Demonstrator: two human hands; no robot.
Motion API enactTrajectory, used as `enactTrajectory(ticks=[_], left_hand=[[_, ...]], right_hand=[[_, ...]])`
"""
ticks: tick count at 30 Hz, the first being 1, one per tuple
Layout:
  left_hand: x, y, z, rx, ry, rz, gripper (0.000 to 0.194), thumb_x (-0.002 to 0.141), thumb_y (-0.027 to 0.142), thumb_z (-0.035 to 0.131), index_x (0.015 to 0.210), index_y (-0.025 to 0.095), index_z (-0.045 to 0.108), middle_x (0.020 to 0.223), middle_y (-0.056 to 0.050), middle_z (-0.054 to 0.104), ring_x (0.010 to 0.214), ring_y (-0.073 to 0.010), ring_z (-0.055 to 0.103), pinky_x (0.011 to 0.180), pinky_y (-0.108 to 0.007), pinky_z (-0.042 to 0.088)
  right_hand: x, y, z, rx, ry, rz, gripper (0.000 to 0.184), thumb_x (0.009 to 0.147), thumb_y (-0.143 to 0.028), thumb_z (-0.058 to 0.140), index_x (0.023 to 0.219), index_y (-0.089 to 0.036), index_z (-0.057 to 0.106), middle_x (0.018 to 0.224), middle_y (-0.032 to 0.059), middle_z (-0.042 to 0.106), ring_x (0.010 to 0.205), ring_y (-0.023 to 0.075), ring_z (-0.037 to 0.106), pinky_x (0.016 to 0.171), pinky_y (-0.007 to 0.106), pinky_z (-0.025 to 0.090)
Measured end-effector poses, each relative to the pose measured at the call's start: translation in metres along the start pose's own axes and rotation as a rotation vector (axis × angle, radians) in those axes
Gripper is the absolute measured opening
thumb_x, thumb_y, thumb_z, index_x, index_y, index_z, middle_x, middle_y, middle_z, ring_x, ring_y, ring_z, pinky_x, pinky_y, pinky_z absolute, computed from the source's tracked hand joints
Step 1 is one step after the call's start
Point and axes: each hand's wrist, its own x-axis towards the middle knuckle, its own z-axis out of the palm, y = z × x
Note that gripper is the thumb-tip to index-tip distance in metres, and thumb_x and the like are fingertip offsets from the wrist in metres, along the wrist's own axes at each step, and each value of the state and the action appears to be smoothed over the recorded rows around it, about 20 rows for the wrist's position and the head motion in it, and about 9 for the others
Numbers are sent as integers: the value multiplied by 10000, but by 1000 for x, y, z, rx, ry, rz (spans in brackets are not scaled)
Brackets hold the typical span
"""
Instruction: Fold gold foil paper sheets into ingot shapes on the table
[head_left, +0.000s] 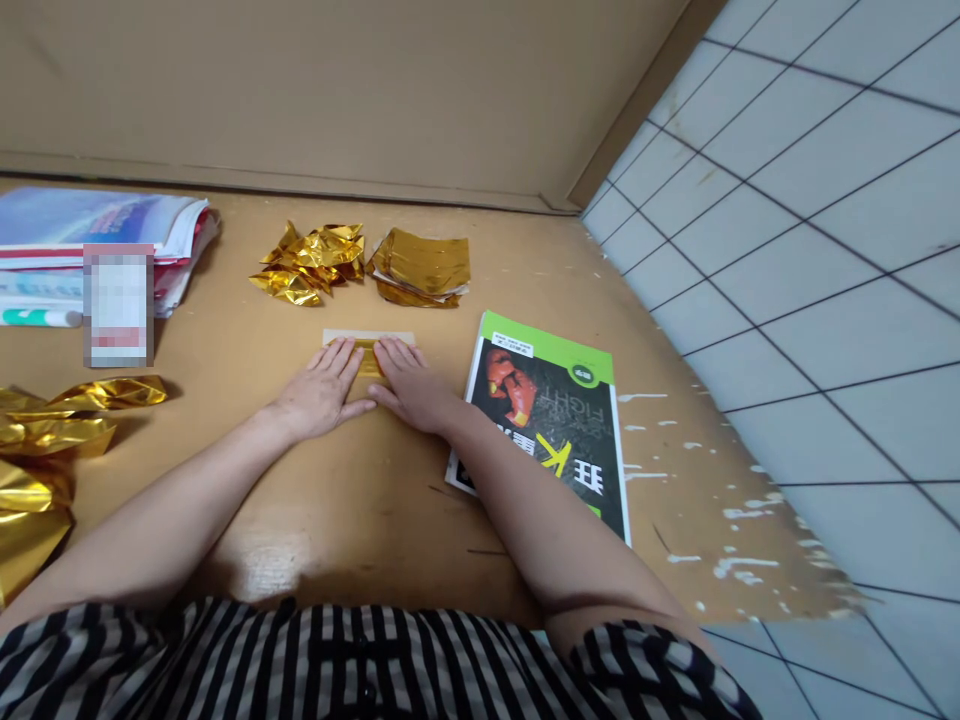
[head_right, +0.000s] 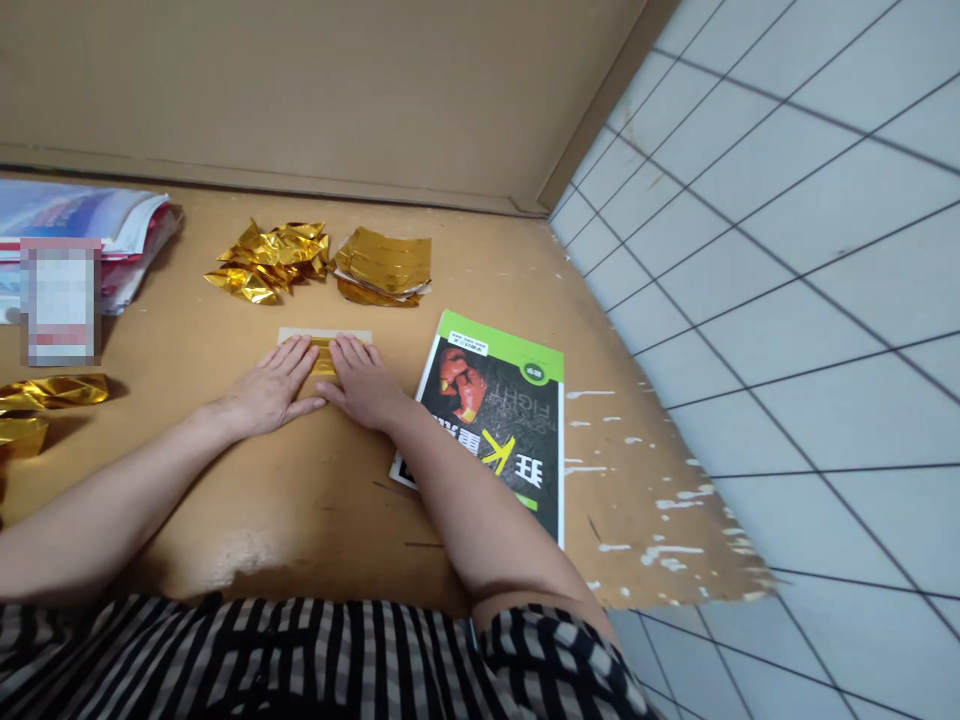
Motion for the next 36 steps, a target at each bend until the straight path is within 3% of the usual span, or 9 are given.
enactTrajectory(ticks=[10,15,19,21,24,36], left_hand=[[-9,-24,4,-9,41,-38,833,941,644,285,1490,18,285,1564,-217,280,1468,-313,234,1179,-454,253],[-9,-26,7,19,184,-111,770,949,582,347,1451,-1,352,1523,-254,344,1449,-360,267,1167,-522,251],[-9,-13,6,6,282,34,690,970,537,344,1421,19,407,1530,-238,343,1463,-339,239,1177,-517,242],[-8,-7,7,-15,258,135,640,989,508,309,1424,51,416,1523,-210,374,1459,-308,264,1179,-495,255],[-8,-2,10,-45,186,176,627,997,505,285,1428,71,421,1512,-187,404,1445,-288,303,1176,-464,278],[-4,-17,8,-75,158,22,612,984,490,341,1412,65,447,1510,-191,400,1425,-282,347,1168,-453,310]], right_hand=[[-2,7,-2,-22,-12,-3,740,951,-591,298,1514,-111,278,1582,195,272,1484,295,199,1180,527,232],[-3,6,-3,-40,-13,6,743,952,-581,314,1508,-88,284,1572,211,288,1478,295,221,1180,515,237],[-3,5,-2,-52,-1,-3,722,957,-569,306,1497,-90,311,1571,206,294,1480,291,216,1178,522,240],[-2,5,-2,-56,-5,-2,720,959,-560,303,1496,-82,309,1571,210,290,1481,293,212,1176,525,240],[-2,5,-1,-58,-8,-3,725,959,-562,298,1504,-83,293,1574,210,282,1481,294,213,1173,531,244],[-2,8,-3,-12,-8,17,715,958,-562,302,1492,-87,316,1566,210,303,1476,292,229,1177,531,243]])
